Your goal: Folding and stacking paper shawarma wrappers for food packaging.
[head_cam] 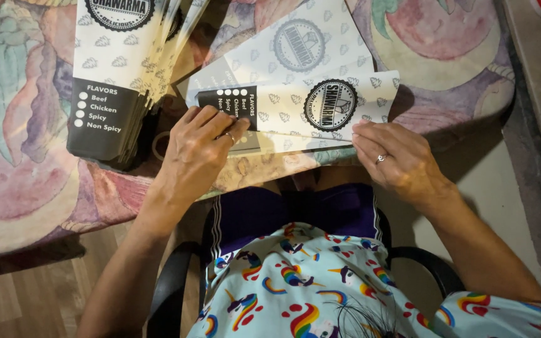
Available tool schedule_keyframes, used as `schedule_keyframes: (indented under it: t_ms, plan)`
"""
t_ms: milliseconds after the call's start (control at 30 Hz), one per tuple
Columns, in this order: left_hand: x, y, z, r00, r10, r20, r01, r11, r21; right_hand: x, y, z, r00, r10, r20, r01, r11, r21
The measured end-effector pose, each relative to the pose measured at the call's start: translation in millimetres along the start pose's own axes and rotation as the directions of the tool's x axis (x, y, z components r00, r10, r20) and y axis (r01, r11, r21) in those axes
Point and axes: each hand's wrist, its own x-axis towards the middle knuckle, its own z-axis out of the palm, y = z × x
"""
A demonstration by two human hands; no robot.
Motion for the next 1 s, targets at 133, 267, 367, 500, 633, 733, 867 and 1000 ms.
schedule_keyframes:
  t_ms: [133, 267, 367, 500, 633, 733, 867, 1000]
  plan:
    - [6.4, 2.7, -6.1, 1.0, 0.005, 0.025, -0.005, 1.0, 0.017, -4.7, 2.4, 5.8, 0.999, -0.042, -0.001, 0.042, 0.998, -0.048]
    - [13.0, 5.3, -11.0, 0.995, 0.004, 0.104, -0.015, 0.994, 0.108, -24.8, 14.4, 18.8, 0.998, -0.033, 0.048, 0.04, 0.985, -0.166]
    - [6.8, 2.0, -0.1, 0.992, 0.072, 0.103, -0.088, 0.983, 0.158, -44.8, 34.2, 30.5, 0.996, -0.056, 0.076, 0.068, 0.984, -0.167]
    - [-5.8, 1.7, 15.1, 0.978, 0.175, 0.111, -0.196, 0.955, 0.223, -35.3, 43.3, 18.2, 0.989, -0.016, 0.145, 0.031, 0.994, -0.101]
    - [-5.4, 2.1, 17.4, 0.978, 0.179, 0.104, -0.201, 0.941, 0.273, -33.0, 40.3, 19.4, 0.995, -0.006, 0.102, 0.015, 0.996, -0.093]
    - [-6.4, -0.6, 19.9, 0.982, 0.178, 0.069, -0.19, 0.937, 0.293, -38.8, 36.9, 23.1, 0.993, -0.057, 0.102, 0.073, 0.985, -0.159]
    - [-6.7, -2.1, 22.6, 0.989, 0.142, 0.032, -0.146, 0.964, 0.224, -25.8, 23.4, 8.3, 0.99, -0.015, 0.141, 0.023, 0.998, -0.054]
    - [-6.9, -0.7, 20.5, 0.994, 0.094, 0.063, -0.1, 0.99, 0.098, -20.1, 18.3, -0.3, 0.987, 0.058, 0.15, -0.058, 0.998, 0.001]
